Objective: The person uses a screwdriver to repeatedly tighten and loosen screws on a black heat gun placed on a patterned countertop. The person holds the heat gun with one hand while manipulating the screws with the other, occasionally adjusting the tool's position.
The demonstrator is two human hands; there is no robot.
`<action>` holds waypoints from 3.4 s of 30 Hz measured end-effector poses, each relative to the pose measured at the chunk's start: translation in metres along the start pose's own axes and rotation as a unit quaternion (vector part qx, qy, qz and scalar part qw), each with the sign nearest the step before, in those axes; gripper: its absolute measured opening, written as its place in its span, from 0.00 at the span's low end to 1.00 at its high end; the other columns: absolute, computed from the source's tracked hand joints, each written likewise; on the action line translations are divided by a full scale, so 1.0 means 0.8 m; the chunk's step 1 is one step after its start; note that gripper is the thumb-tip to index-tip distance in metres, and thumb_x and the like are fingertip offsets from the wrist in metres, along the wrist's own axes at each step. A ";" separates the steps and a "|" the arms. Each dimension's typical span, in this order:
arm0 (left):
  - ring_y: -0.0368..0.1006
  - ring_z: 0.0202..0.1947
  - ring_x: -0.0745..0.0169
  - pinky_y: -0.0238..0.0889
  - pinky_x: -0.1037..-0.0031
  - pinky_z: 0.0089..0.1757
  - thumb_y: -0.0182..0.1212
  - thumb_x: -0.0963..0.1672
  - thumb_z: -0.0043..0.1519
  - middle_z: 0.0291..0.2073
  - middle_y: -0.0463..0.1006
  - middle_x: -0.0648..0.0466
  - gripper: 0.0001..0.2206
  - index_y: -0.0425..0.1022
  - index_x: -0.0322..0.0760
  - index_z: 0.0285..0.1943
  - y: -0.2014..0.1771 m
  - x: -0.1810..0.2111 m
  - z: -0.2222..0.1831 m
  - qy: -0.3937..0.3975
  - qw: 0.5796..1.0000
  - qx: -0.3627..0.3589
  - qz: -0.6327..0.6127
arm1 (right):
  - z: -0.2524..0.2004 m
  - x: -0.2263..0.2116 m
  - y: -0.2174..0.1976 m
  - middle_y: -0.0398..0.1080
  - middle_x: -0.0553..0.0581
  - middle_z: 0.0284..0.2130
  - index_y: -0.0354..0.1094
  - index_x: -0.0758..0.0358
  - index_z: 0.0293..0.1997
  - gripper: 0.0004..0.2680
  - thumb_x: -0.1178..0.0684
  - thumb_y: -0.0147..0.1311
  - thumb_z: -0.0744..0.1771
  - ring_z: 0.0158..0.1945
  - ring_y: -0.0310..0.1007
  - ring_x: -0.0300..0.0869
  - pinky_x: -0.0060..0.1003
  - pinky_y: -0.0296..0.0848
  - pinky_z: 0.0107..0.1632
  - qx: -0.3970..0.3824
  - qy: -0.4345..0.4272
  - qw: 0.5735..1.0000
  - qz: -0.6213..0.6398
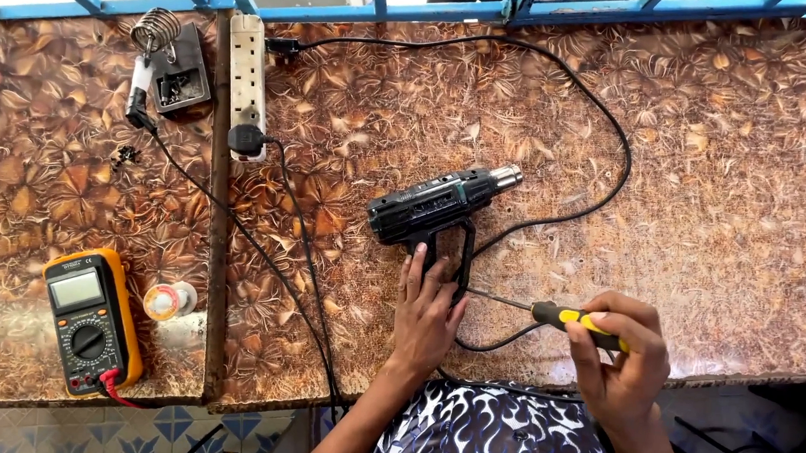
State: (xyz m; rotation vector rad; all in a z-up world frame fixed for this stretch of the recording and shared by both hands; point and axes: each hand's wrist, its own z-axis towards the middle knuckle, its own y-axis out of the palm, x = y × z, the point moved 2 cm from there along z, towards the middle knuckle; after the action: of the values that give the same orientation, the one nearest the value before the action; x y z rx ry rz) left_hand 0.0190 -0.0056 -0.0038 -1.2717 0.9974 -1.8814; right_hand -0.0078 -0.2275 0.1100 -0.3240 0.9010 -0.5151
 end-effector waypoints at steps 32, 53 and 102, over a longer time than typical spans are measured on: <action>0.46 0.73 0.40 0.33 0.56 0.69 0.64 0.50 0.61 0.64 0.69 0.50 0.10 0.80 0.42 0.40 -0.004 -0.001 0.000 0.018 0.999 0.042 0.014 | 0.020 -0.015 0.005 0.66 0.64 0.41 0.55 0.60 0.47 0.07 0.55 0.50 0.69 0.40 0.70 0.46 0.34 0.75 0.38 -0.026 -0.002 0.999 -0.019; 0.46 0.72 0.42 0.36 0.56 0.67 0.62 0.51 0.60 0.64 0.70 0.48 0.13 0.79 0.40 0.43 -0.004 0.001 0.000 0.005 0.999 0.033 -0.001 | 0.049 -0.097 0.003 0.71 0.46 0.24 0.67 0.52 0.44 0.14 0.35 0.48 0.68 0.19 0.69 0.32 0.31 0.73 0.20 -0.212 0.075 0.942 -0.251; 0.43 0.73 0.40 0.30 0.54 0.67 0.62 0.49 0.61 0.63 0.69 0.47 0.10 0.79 0.40 0.38 0.000 -0.002 0.002 0.009 1.000 0.022 -0.014 | 0.071 -0.065 0.008 0.65 0.57 0.51 0.58 0.53 0.57 0.14 0.44 0.52 0.68 0.42 0.76 0.46 0.48 0.84 0.38 -0.403 -0.055 0.876 -0.260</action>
State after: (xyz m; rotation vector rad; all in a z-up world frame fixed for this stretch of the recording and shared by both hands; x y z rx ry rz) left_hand 0.0208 -0.0046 -0.0042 -1.2515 0.9465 -1.9297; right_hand 0.0134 -0.1901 0.1745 -1.3759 0.8799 -0.5815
